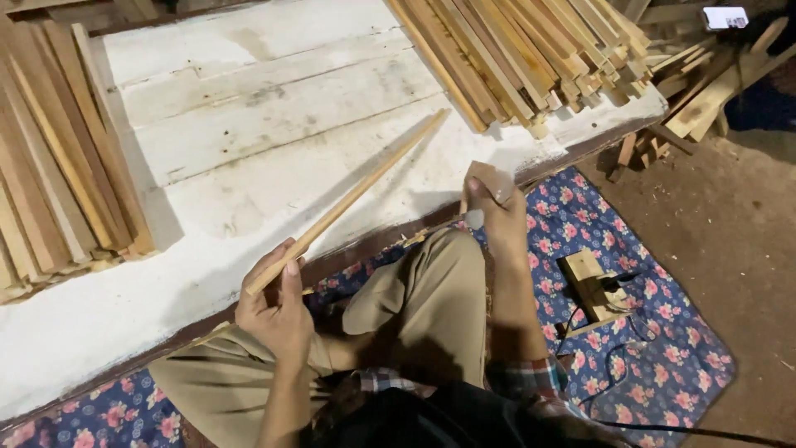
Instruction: Sanding a thin wooden strip manually using a piece of sandpaper on a low workbench.
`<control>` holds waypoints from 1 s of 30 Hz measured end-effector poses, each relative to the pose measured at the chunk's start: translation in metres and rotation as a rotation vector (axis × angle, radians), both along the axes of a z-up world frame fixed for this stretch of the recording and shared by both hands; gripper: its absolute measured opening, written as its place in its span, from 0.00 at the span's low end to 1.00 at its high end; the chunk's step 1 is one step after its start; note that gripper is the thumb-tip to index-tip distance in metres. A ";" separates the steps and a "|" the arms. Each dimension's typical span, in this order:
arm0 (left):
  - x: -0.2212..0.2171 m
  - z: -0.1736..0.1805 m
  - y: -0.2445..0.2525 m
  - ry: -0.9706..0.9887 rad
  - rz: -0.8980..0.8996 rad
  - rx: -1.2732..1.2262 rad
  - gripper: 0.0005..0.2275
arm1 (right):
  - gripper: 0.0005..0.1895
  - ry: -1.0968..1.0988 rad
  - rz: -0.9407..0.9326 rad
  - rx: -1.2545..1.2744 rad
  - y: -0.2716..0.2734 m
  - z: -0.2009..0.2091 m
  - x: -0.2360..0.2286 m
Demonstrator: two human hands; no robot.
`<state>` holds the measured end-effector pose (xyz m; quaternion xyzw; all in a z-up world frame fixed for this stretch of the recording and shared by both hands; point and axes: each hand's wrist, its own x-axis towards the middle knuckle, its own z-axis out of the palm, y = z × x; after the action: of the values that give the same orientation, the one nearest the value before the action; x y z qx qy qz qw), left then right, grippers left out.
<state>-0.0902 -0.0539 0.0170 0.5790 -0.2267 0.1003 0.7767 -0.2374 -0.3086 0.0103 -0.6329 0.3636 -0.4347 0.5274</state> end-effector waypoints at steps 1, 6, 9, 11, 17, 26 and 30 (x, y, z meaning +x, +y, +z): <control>0.004 -0.003 0.005 0.001 0.006 0.004 0.05 | 0.10 0.001 0.006 0.004 -0.003 0.002 -0.001; 0.020 -0.008 0.023 0.116 -0.163 -0.048 0.07 | 0.09 0.057 -0.172 -0.229 -0.048 -0.023 0.002; 0.032 -0.011 0.031 0.156 -0.228 0.007 0.05 | 0.13 0.164 -0.217 -0.253 -0.068 -0.026 0.023; 0.040 -0.013 0.036 0.150 -0.248 0.030 0.05 | 0.16 0.233 -0.226 -0.290 -0.083 -0.027 0.042; 0.050 -0.021 0.037 0.178 -0.253 0.054 0.06 | 0.23 0.385 -0.201 -0.388 -0.090 -0.008 0.087; 0.059 -0.003 0.032 0.132 -0.250 0.156 0.06 | 0.16 0.515 -0.259 -0.529 -0.085 -0.010 0.079; 0.067 -0.008 0.032 0.095 -0.253 0.187 0.06 | 0.16 0.556 -0.192 -0.593 -0.064 0.007 0.085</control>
<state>-0.0232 -0.0215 0.0093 0.6196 -0.2691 -0.0474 0.7358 -0.1526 -0.3728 0.0174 -0.8137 0.4088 -0.3805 0.1612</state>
